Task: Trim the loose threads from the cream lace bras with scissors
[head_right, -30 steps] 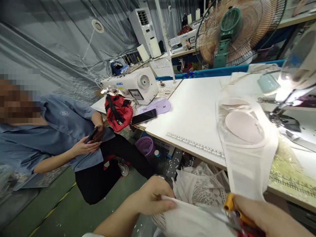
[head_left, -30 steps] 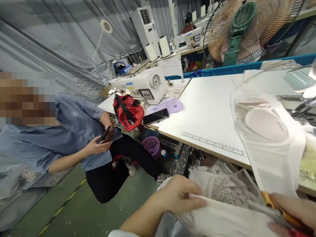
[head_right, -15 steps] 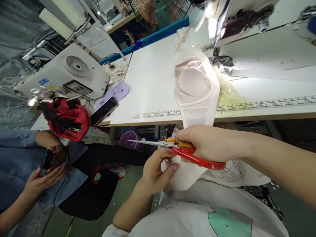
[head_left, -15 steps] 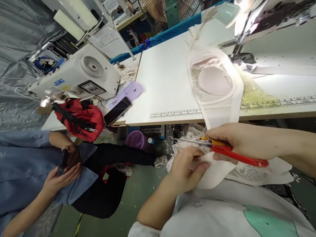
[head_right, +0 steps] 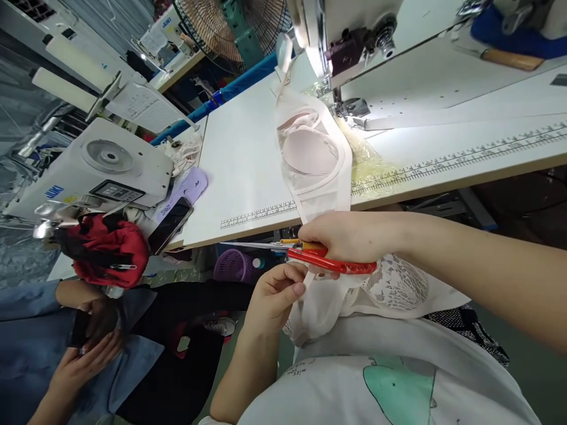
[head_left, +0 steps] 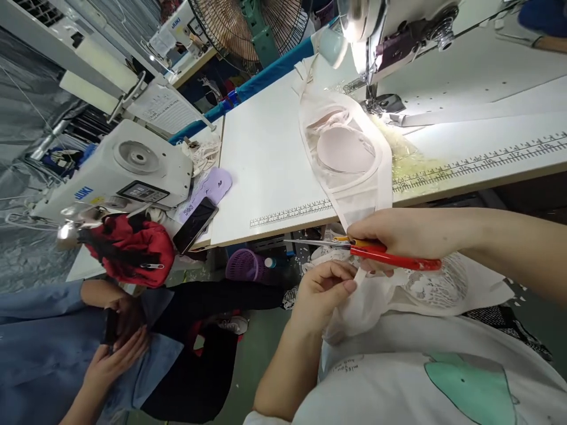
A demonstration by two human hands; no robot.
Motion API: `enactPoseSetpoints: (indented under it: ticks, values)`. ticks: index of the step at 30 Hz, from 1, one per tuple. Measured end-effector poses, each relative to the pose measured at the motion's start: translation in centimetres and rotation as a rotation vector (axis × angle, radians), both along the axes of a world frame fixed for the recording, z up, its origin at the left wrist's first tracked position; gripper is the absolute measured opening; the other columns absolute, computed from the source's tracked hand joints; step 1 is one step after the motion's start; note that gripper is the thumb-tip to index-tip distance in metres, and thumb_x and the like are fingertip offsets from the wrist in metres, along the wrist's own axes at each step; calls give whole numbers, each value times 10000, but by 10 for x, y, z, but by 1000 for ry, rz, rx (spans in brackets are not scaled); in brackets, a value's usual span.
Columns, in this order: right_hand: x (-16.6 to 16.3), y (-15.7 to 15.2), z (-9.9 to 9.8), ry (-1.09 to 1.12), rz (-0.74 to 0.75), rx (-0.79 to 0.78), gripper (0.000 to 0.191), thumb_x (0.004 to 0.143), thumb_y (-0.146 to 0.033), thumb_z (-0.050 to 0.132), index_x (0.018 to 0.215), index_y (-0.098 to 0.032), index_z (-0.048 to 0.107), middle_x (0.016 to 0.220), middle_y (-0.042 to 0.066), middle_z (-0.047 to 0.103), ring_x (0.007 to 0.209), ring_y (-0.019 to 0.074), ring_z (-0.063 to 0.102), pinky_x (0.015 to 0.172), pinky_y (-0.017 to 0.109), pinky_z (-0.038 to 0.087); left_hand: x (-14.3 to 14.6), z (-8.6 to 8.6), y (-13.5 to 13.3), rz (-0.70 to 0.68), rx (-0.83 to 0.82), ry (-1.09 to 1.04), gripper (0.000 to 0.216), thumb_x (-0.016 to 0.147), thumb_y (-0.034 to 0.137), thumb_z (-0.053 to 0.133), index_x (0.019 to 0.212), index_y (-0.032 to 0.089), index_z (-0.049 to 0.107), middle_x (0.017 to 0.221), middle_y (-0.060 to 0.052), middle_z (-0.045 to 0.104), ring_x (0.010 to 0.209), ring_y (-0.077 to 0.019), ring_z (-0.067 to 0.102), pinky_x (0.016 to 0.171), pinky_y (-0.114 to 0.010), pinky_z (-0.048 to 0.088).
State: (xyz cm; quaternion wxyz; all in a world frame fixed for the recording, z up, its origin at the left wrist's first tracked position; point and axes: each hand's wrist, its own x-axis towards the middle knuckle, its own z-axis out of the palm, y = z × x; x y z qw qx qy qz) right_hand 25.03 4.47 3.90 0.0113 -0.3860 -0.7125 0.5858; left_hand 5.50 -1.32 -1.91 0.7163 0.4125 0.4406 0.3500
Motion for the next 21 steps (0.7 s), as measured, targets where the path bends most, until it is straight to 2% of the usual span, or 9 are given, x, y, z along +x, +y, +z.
enactPoseSetpoints:
  ticks: [3,6,9,13,17,19,21]
  values:
    - [0,2,-3,-9,25,22,87,691,-111,479,693,-198,487,619,-19,594,525,132,564,413,205,378,3,2,2,29,12,50,259,607,323,796,598,146,608,684,-15,590,675,-123,524,663,-253,419]
    - [0,3,0,-28,45,115,111,691,-99,482,657,-200,450,576,-28,558,472,116,513,423,215,338,6,4,3,23,11,80,275,602,331,799,598,138,602,627,7,548,606,-93,475,599,-227,385]
    - [0,3,3,-52,63,230,161,689,-120,515,611,-207,404,552,-31,519,478,116,467,460,234,310,7,4,3,22,-6,100,295,592,341,806,599,133,597,596,19,523,564,-75,439,556,-212,353]
    - [2,2,3,-75,78,294,178,673,-122,522,607,-211,382,569,-28,488,492,121,427,483,249,293,7,2,2,27,-18,144,323,585,367,811,602,134,589,587,20,521,553,-74,437,542,-210,344]
    - [1,1,-1,-79,107,349,176,670,-107,516,624,-212,382,621,-18,493,518,126,430,486,248,301,8,3,-1,37,34,122,295,610,363,802,727,155,627,712,-10,598,682,-119,529,654,-247,422]
    - [-2,1,-3,-97,129,357,182,682,-107,507,626,-216,373,633,-14,502,521,129,430,474,245,303,9,5,-2,-7,57,115,289,655,384,771,800,161,658,781,-32,633,770,-149,562,742,-282,438]
    - [-5,-2,-7,-117,129,354,173,702,-130,501,632,-222,373,632,-12,512,516,135,434,459,248,304,10,5,-4,-56,44,125,286,677,407,749,778,148,678,776,-41,645,780,-158,565,770,-296,432]
